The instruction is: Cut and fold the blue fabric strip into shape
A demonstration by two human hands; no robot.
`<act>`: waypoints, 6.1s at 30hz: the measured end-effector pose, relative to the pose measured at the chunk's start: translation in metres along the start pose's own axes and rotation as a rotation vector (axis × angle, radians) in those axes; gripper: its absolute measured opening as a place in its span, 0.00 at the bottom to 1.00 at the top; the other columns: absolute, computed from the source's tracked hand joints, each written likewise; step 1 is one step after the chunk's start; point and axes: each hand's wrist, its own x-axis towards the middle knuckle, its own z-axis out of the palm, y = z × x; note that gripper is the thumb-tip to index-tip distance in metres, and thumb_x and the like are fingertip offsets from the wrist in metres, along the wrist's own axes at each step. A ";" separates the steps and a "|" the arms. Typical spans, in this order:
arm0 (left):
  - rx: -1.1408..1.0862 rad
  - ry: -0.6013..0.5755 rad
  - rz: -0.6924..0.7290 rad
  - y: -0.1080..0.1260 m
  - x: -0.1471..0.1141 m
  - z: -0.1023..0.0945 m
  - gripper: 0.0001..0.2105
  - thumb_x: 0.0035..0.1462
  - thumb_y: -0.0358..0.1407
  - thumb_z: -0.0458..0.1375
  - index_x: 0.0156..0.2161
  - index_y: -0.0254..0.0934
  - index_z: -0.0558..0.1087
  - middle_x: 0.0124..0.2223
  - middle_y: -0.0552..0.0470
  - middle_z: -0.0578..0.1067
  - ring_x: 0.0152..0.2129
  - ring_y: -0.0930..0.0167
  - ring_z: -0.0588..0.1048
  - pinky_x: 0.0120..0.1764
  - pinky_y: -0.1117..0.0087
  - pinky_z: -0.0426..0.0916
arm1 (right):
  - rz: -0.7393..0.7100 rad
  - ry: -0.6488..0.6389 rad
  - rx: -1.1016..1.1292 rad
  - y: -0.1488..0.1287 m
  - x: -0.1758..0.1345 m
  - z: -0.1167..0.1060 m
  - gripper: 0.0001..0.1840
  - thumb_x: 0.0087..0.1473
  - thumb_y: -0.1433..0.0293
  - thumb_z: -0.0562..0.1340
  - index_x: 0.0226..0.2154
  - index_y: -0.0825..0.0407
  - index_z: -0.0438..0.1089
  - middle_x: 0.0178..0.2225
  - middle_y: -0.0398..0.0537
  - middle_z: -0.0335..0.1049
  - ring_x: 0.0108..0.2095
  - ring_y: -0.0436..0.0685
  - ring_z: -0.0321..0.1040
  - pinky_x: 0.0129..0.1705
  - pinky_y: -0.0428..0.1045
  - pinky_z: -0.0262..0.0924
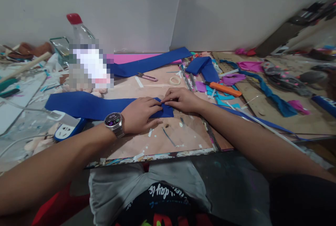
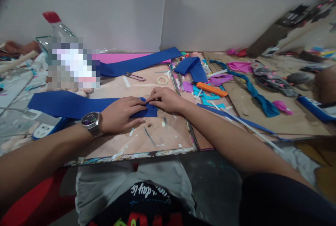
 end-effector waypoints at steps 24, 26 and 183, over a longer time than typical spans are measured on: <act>0.013 0.005 -0.110 -0.002 -0.002 0.005 0.29 0.68 0.55 0.52 0.62 0.37 0.74 0.61 0.37 0.72 0.58 0.53 0.70 0.61 0.47 0.66 | 0.009 0.007 0.028 0.000 0.001 0.000 0.12 0.62 0.69 0.65 0.46 0.47 0.83 0.39 0.49 0.79 0.38 0.56 0.76 0.42 0.50 0.67; 0.013 -0.001 -0.113 -0.002 -0.002 0.005 0.28 0.68 0.55 0.53 0.62 0.37 0.74 0.61 0.37 0.72 0.58 0.53 0.70 0.61 0.47 0.66 | 0.016 0.014 0.030 -0.002 0.001 0.000 0.12 0.62 0.68 0.66 0.46 0.47 0.83 0.39 0.49 0.79 0.38 0.56 0.75 0.42 0.50 0.67; 0.106 -0.088 -0.318 0.001 -0.003 0.004 0.37 0.66 0.59 0.51 0.70 0.35 0.62 0.73 0.40 0.63 0.70 0.49 0.59 0.69 0.40 0.51 | -0.016 -0.019 0.002 -0.005 -0.001 -0.008 0.14 0.60 0.73 0.62 0.41 0.49 0.83 0.39 0.50 0.79 0.39 0.56 0.76 0.45 0.51 0.69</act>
